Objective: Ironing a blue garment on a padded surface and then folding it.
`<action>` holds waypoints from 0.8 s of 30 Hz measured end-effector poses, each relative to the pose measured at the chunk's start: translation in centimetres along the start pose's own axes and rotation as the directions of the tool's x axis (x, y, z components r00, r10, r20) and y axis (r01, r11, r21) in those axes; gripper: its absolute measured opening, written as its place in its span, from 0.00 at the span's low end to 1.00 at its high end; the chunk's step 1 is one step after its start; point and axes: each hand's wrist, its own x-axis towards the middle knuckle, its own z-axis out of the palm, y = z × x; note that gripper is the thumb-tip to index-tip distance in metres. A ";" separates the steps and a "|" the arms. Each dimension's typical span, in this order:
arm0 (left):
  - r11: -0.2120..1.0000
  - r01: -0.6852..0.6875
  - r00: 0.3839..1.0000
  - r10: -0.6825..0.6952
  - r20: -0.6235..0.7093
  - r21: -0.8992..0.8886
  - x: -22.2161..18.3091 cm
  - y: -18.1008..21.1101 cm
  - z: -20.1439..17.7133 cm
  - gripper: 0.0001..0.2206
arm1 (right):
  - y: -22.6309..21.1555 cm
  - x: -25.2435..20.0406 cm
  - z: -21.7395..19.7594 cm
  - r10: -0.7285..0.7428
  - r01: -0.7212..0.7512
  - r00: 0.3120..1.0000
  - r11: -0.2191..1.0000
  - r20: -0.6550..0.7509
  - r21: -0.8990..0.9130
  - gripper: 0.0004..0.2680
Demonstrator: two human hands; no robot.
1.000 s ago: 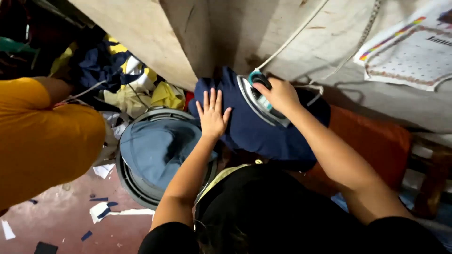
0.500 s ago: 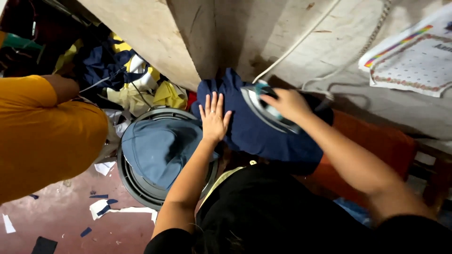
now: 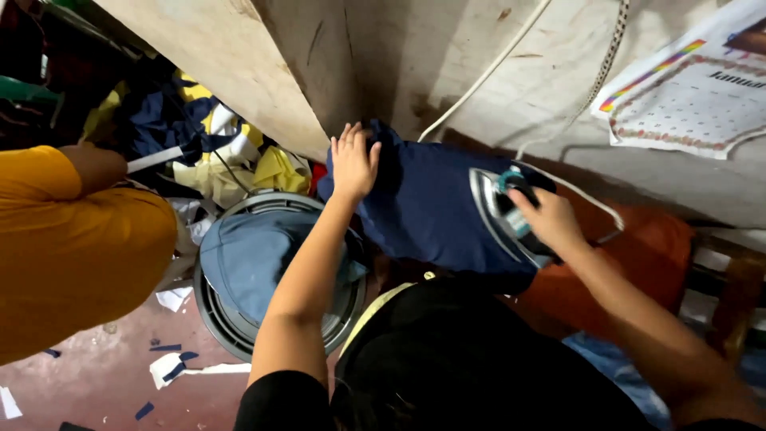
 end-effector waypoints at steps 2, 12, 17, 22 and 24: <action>0.957 0.260 0.941 -0.220 0.257 -0.130 2.1 -0.1 1.3 0.27 | 2.8 -0.1 0.8 0.127 -0.129 0.991 0.990 0.030 0.054 0.20; 0.994 0.108 0.934 -0.110 0.341 0.025 5.3 -0.6 5.1 0.13 | -7.9 5.4 3.2 -0.116 0.119 0.987 0.993 -0.113 0.021 0.21; 0.843 0.472 0.800 -0.288 0.526 -0.256 5.4 -1.7 4.4 0.15 | -4.7 -0.9 -1.9 0.206 -0.194 0.976 0.971 -0.072 0.142 0.24; 0.745 0.630 0.621 -0.313 0.718 -0.220 5.2 1.6 -1.4 0.36 | 6.1 -3.0 -0.7 0.249 -0.241 0.963 0.967 -0.098 0.086 0.23; 0.772 0.610 0.589 -0.290 0.754 -0.180 4.9 2.4 -1.2 0.40 | 5.8 -2.5 -0.4 0.256 -0.249 0.964 0.964 -0.071 0.092 0.23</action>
